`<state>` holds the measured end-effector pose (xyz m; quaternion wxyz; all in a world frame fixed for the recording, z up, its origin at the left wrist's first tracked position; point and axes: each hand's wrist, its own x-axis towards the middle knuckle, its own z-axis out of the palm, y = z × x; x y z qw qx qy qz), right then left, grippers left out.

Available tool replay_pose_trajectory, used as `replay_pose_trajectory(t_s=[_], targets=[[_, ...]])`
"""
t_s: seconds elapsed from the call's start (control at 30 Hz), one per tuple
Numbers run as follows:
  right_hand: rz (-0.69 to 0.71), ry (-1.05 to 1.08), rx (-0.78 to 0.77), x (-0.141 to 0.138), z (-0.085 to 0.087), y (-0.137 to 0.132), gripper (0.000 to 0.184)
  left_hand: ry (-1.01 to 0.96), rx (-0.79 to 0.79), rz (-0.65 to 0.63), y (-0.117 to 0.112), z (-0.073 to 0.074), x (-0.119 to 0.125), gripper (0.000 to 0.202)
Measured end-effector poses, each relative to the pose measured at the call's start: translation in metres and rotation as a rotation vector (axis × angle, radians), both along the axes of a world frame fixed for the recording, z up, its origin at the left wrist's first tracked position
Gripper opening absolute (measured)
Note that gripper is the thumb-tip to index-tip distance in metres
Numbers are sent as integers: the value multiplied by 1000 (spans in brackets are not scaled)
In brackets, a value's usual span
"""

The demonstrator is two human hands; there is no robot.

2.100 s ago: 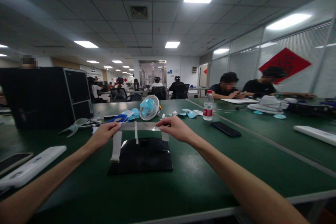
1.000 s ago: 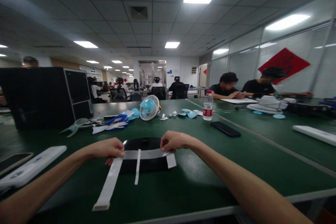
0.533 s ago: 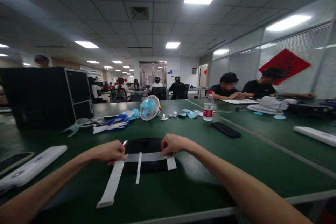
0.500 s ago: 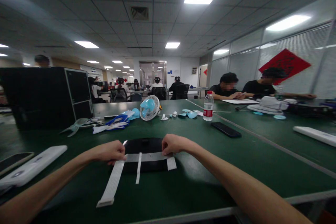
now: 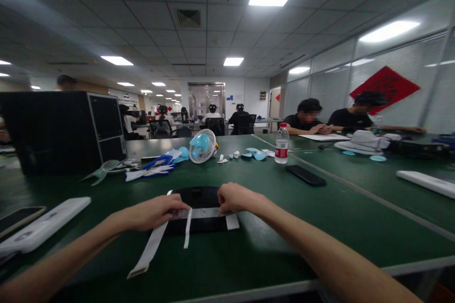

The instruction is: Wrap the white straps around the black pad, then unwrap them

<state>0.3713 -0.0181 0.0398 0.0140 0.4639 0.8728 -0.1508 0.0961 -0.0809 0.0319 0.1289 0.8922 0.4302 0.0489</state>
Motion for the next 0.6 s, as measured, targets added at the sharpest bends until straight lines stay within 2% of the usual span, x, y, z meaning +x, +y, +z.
replay_pose_trajectory(t_s=[0.1,0.17,0.3,0.4,0.47,0.6], targets=[[39,7,11,-4,2,-7,22,22,-7,-21,-2,-1,4,47],[115,39,63,-9,4,-15,19,35,-4,-14,0,-2,4,47],[399,160,260,-23,1,-36,24,37,-3,-35,1,-3,3,47],[562,178,310,-33,-9,-48,35,36,5,-51,0,-2,4,48],[599,165,338,-38,-16,-51,40,29,10,-64,-1,-2,5,49],[584,145,395,-42,-25,-53,42,19,11,-66,0,-3,5,47]])
